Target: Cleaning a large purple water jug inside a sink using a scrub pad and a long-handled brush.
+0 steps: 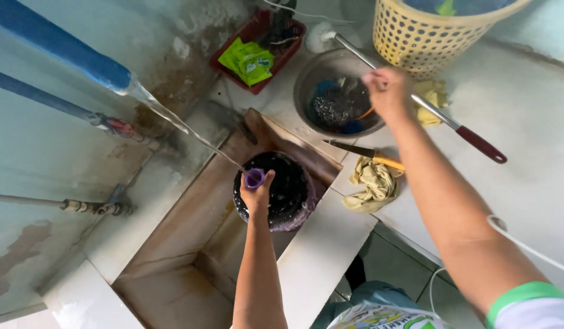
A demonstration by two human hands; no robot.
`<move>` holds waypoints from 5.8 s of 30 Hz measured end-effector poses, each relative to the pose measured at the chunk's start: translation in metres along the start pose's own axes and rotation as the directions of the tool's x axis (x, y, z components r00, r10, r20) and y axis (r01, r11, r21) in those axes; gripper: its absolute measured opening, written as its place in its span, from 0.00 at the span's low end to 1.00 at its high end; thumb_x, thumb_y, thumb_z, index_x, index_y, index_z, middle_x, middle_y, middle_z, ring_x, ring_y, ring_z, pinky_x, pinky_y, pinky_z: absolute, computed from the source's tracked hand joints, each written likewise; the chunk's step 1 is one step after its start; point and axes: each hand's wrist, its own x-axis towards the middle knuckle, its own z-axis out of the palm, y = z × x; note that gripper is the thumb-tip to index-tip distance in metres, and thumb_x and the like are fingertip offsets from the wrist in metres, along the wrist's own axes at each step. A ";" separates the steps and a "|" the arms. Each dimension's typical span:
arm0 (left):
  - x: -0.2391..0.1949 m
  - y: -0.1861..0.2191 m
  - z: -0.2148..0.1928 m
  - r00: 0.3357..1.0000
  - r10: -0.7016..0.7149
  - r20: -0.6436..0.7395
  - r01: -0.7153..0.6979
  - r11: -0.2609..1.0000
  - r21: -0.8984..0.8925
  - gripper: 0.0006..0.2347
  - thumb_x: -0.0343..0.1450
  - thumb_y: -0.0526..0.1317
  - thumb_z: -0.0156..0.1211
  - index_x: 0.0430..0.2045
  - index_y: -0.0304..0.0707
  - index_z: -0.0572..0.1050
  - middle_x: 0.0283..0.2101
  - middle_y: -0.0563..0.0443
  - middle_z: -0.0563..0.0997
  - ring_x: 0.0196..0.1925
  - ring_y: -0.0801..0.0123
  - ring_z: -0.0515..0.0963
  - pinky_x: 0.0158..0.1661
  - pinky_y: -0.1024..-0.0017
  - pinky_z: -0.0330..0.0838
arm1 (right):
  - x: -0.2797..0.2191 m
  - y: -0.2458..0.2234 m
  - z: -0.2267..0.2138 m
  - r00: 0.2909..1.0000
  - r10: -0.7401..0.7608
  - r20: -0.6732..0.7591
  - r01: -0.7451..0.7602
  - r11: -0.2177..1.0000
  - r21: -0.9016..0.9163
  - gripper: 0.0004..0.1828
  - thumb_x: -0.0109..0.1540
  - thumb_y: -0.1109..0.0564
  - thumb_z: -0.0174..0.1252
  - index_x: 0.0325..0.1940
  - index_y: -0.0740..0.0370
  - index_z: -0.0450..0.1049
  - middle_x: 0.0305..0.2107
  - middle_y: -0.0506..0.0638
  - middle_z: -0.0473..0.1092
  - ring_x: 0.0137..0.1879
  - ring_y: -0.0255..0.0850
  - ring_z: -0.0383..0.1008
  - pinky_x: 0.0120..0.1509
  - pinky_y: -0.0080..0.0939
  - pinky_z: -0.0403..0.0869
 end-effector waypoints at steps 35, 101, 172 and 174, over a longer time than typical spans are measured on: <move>-0.025 0.032 -0.029 0.876 0.148 0.460 -0.410 0.732 0.544 0.28 0.46 0.47 0.83 0.38 0.46 0.79 0.38 0.45 0.85 0.41 0.52 0.85 0.42 0.59 0.79 | -0.287 -0.146 -0.241 0.855 0.412 0.315 -0.220 0.839 -0.498 0.20 0.68 0.36 0.58 0.53 0.50 0.80 0.28 0.55 0.75 0.33 0.51 0.75 0.43 0.51 0.75; -0.117 0.074 -0.280 0.720 0.490 0.492 -0.637 0.186 0.748 0.22 0.54 0.38 0.75 0.43 0.45 0.79 0.48 0.42 0.79 0.55 0.50 0.74 0.61 0.52 0.56 | -0.465 -0.285 -0.118 -0.125 0.316 0.941 -0.849 0.457 -0.266 0.30 0.67 0.30 0.46 0.35 0.61 0.62 0.12 0.41 0.52 0.13 0.30 0.48 0.13 0.34 0.48; -0.277 0.090 -0.348 0.520 0.800 0.298 -0.771 0.289 0.568 0.24 0.60 0.36 0.66 0.52 0.50 0.74 0.53 0.51 0.79 0.59 0.57 0.79 0.67 0.56 0.65 | -0.519 -0.274 0.038 0.362 -0.061 0.930 -0.283 0.943 0.173 0.14 0.63 0.53 0.65 0.32 0.69 0.77 0.20 0.55 0.69 0.21 0.41 0.63 0.25 0.46 0.65; -0.247 0.080 -0.339 0.480 0.602 0.638 -0.806 0.015 0.592 0.22 0.58 0.37 0.66 0.49 0.47 0.74 0.49 0.52 0.80 0.57 0.56 0.78 0.66 0.54 0.64 | -0.505 -0.303 0.007 0.431 -0.174 0.885 0.150 0.981 0.120 0.14 0.61 0.50 0.65 0.33 0.65 0.79 0.24 0.58 0.74 0.28 0.49 0.71 0.33 0.50 0.70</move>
